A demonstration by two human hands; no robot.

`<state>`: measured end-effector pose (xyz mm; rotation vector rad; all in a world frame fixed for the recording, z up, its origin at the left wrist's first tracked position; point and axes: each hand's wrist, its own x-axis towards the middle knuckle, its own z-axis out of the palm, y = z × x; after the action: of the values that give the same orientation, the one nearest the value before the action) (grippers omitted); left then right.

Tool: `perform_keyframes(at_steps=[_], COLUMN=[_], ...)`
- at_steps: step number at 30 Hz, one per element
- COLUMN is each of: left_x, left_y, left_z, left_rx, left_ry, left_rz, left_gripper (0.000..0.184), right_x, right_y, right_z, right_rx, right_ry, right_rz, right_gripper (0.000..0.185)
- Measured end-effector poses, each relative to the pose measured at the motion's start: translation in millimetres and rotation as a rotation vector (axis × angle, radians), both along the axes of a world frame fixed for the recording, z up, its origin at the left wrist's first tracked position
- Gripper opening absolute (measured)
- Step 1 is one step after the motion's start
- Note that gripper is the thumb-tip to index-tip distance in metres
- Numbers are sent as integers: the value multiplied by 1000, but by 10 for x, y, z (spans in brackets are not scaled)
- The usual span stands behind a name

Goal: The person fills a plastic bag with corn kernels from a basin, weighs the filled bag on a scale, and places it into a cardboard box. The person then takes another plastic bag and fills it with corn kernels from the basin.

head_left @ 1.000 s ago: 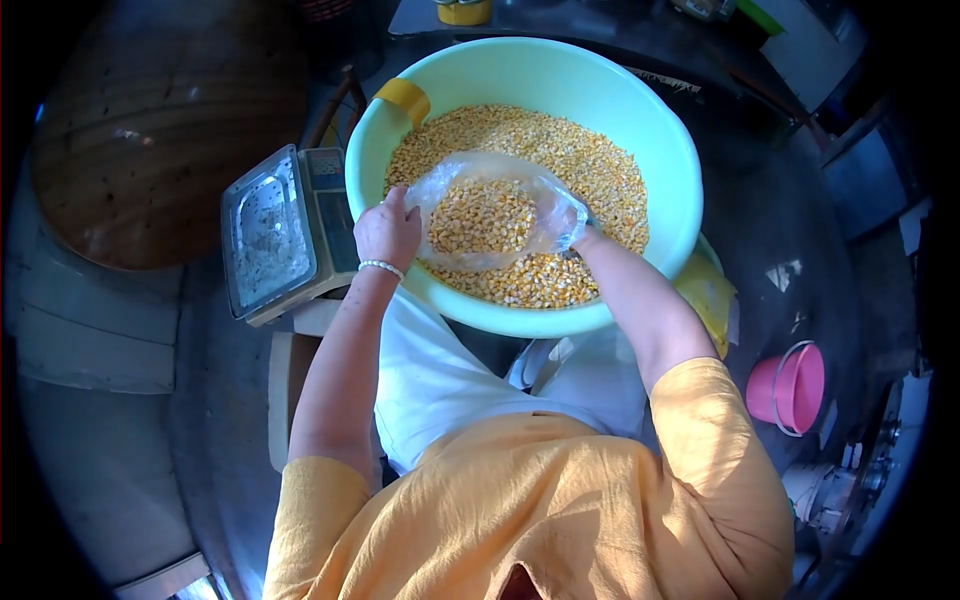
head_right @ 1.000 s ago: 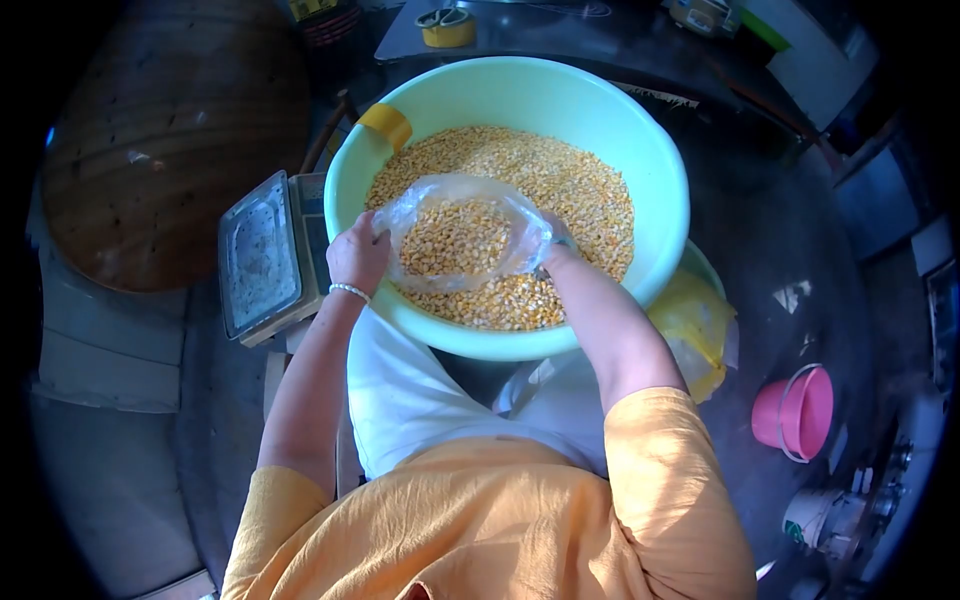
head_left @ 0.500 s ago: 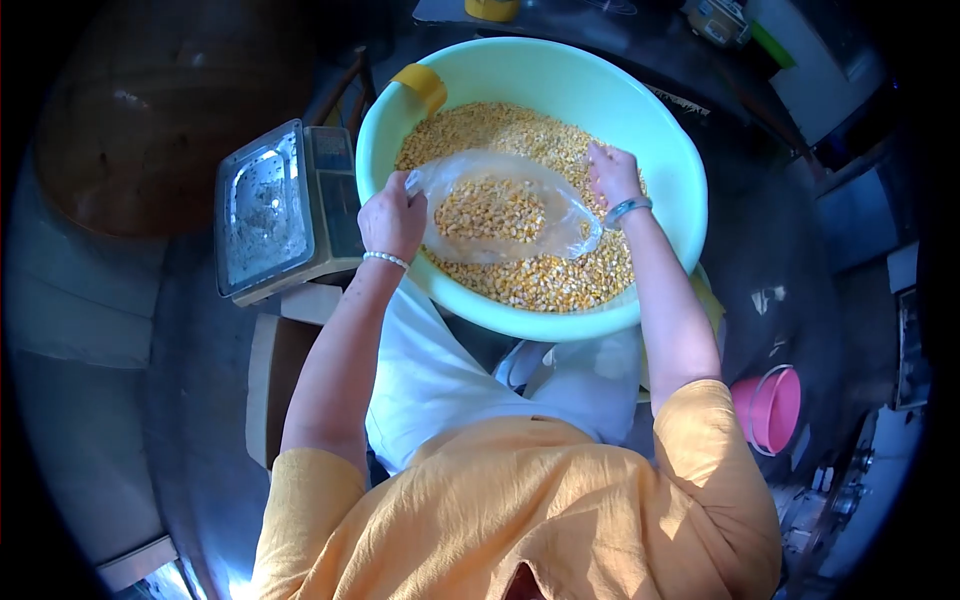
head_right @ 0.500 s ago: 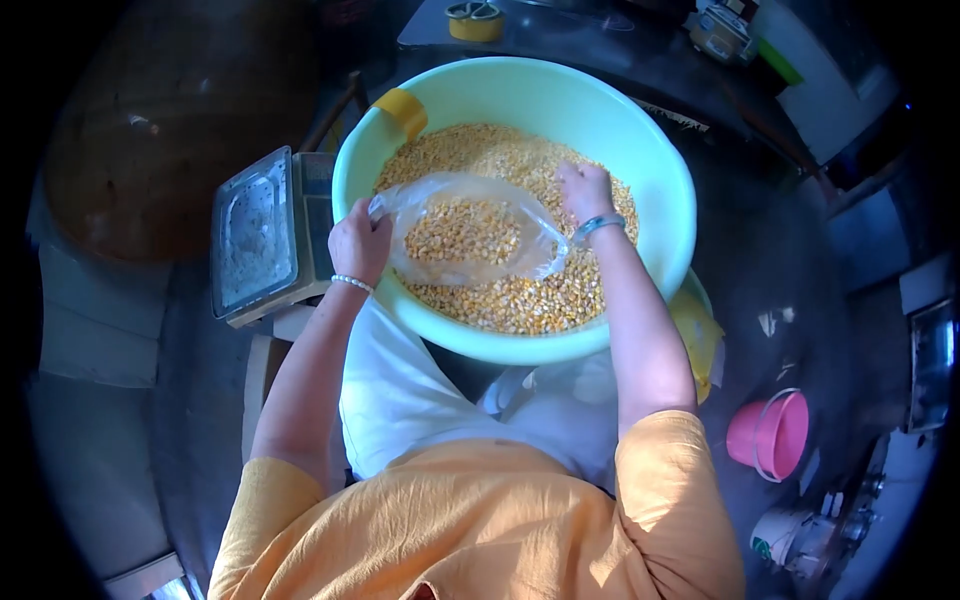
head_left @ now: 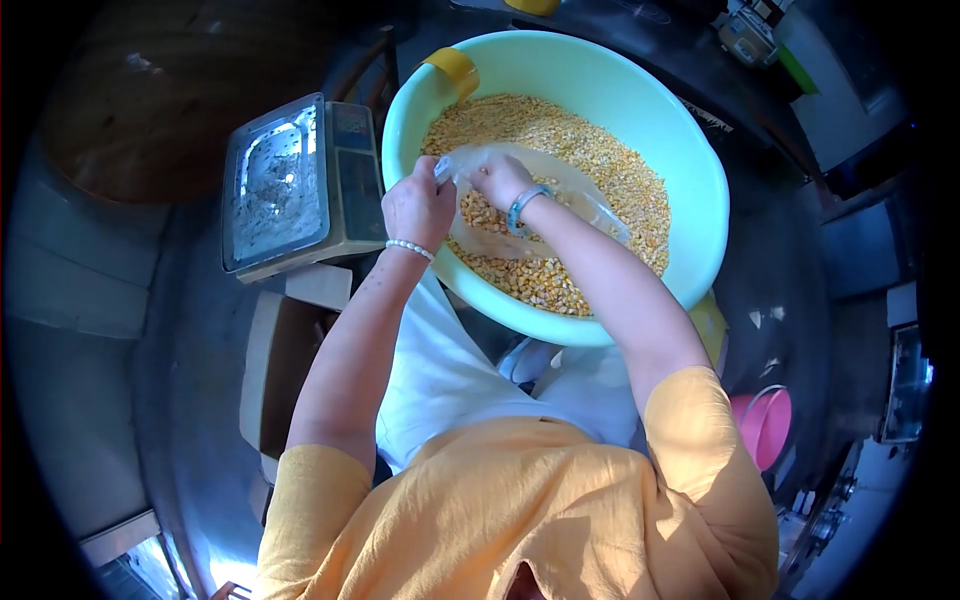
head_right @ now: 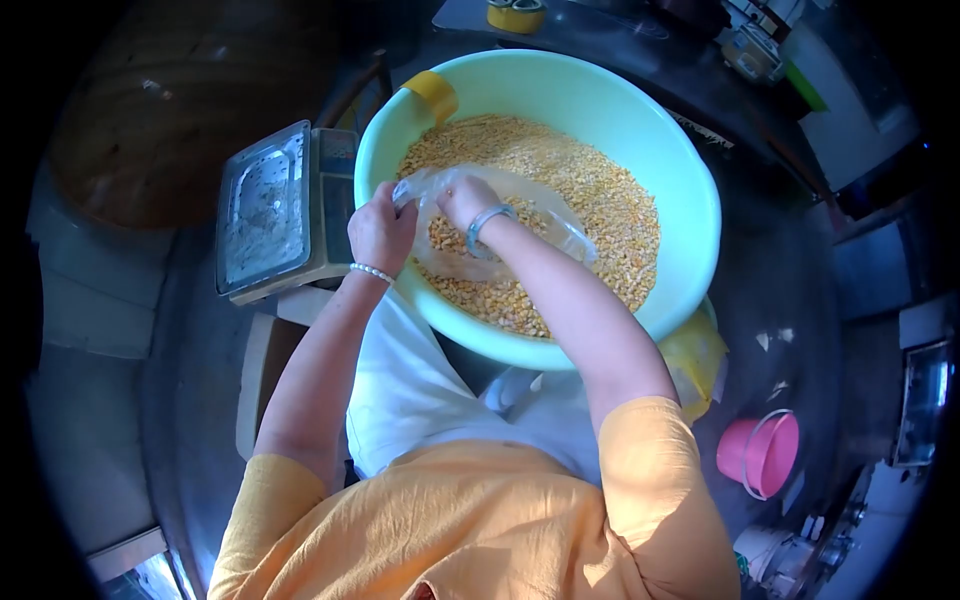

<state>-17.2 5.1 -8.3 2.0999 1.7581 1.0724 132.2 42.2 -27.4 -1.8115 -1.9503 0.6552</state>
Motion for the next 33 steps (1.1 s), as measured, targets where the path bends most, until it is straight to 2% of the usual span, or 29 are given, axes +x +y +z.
perform_keyframes(at_steps=[1, 4, 8, 13, 14, 17, 20, 23, 26, 29, 30, 33], left_x=[4, -11, -15, -8, -2, 10, 21, 33, 41, 39, 47, 40], left_y=[-3, 5, 16, -6, -13, -22, -15, -6, -3, -3, -11, 16], left_z=[19, 26, 1, 47, 54, 62, 47, 68, 70, 60, 60, 26], left_rx=[-6, 2, 19, -25, -35, -46, -33, -82, -73, -60, -51, -56], left_ry=[2, -1, -8, 22, 24, 63, 77, 129, 145, 162, 165, 178], left_rz=[0, -11, -21, -11, -11, -3, -10, -24, -28, -20, -20, -26], left_gripper=[16, 19, 22, 25, 25, 26, 24, 23, 21, 21, 22, 23], right_x=[-23, -28, 116, 298, 267, 532, 975, 1552, 1969, 2054, 2008, 1980], right_y=[40, 62, 88, -288, -487, -681, -638, -502, -558, -550, -555, -512], right_z=[-52, 7, -44, 347, 589, 700, 653, 290, -256, -538, -514, -739], right_rx=[46, -16, 12, 55, 41, 209, 311, 277, 134, -160, -188, -313], right_ry=[-36, -79, 90, 321, 429, 600, 609, 348, -190, -286, -268, -201], right_rz=[-40, 46, 66, 87, 26, -37, -268, -501, -443, -489, -514, -490], right_gripper=[25, 22, 18, 16, 20, 23, 22, 18, 24, 36, 44, 45])
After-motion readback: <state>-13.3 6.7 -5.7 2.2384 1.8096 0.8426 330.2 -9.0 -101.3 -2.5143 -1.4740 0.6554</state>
